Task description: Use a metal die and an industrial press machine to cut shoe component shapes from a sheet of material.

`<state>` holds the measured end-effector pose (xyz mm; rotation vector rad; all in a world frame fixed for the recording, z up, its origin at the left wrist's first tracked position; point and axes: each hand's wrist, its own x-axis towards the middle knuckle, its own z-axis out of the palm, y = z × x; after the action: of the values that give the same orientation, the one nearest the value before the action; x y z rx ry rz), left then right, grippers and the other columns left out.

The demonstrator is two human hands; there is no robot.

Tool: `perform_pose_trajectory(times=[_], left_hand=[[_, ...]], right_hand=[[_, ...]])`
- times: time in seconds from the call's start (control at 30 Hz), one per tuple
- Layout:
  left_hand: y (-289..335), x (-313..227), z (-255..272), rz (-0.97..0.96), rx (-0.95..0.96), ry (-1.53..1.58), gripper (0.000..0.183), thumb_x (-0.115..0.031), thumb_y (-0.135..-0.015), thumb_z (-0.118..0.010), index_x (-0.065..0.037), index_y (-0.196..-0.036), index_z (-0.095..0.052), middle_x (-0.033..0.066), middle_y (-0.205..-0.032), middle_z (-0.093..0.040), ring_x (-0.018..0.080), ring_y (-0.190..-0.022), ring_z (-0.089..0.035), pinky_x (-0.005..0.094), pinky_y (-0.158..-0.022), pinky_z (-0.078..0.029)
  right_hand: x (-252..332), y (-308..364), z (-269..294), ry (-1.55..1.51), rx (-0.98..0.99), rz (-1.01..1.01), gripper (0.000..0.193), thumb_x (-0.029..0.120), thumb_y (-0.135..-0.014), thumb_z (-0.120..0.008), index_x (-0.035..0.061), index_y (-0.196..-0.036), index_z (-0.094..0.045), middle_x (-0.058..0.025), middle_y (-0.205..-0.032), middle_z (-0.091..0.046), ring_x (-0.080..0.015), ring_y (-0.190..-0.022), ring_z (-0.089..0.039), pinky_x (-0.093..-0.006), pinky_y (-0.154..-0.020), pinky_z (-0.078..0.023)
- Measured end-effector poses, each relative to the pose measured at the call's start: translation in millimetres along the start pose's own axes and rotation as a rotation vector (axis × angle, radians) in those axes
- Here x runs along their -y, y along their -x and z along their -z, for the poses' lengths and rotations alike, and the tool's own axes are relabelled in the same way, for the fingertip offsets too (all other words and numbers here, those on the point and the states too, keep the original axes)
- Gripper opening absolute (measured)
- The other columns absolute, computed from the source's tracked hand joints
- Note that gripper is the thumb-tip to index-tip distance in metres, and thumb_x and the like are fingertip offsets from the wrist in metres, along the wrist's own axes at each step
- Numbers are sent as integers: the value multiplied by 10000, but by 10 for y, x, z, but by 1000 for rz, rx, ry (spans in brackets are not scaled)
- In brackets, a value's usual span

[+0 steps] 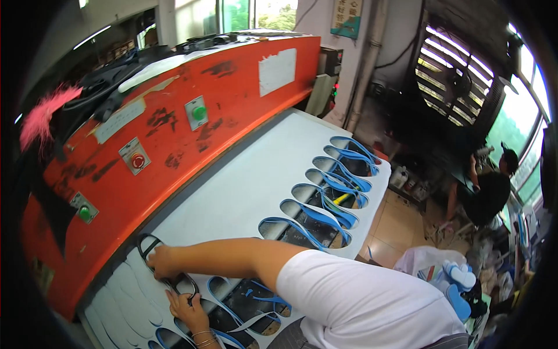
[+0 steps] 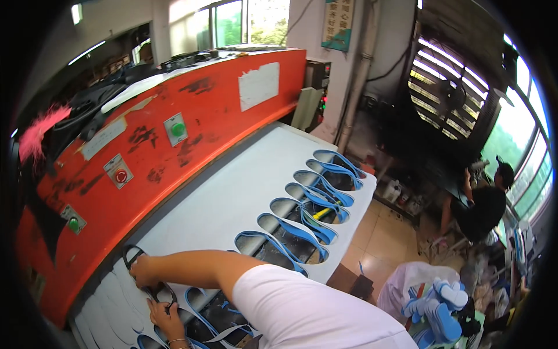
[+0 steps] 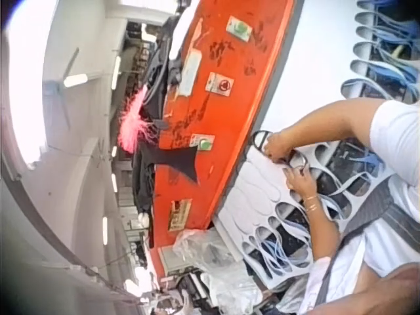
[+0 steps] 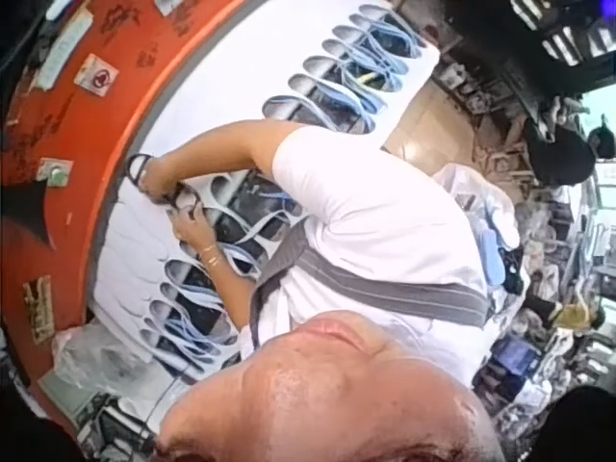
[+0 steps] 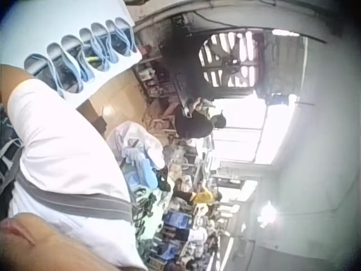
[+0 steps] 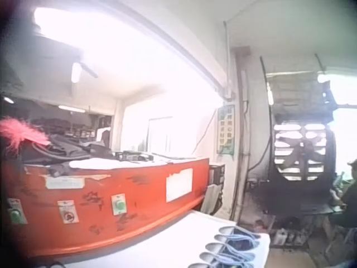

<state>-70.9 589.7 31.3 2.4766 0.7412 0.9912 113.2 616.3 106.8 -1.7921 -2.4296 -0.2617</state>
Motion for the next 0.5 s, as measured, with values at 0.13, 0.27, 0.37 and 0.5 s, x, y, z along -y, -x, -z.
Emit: perform_pose_trajectory(times=[0.13,0.27,0.37,0.5], left_hand=[[-163,-192,112,123,26,86,155,-80,-778,-664,-16,-866,-554,235,-1347,-503,367,-1255,-449,474,-1109,-215],[-185,-337,6,374,32,571,564,-76,-801,-677,-36,-1305,-428,270,-1312,-520,345,-1226,-509,396,-1068,-327],[-193,-187,-84,35,123,9,647,-236,-787,-715,22,-1316,-446,315,-1196,-564,396,-1131,-559,416,-961,-426],[-352,-225,156,73,420,-368,534,-462,-803,-638,11,-1051,-629,255,-928,-658,415,-900,-623,476,-784,-481]], right_hand=[[-192,-59,73,248,-169,316,150,289,-742,-637,197,-839,-706,7,-1086,-592,-172,-1036,-552,-349,-844,-453],[-458,50,-89,140,-383,606,108,231,-715,-601,166,-695,-685,5,-791,-630,-214,-844,-624,-373,-841,-474],[-554,128,-189,-47,-556,553,77,209,-675,-615,144,-670,-655,-42,-745,-608,-267,-787,-605,-418,-860,-464],[-576,239,179,-257,-784,256,188,95,-599,-651,96,-784,-620,-91,-823,-592,-310,-855,-570,-430,-819,-453]])
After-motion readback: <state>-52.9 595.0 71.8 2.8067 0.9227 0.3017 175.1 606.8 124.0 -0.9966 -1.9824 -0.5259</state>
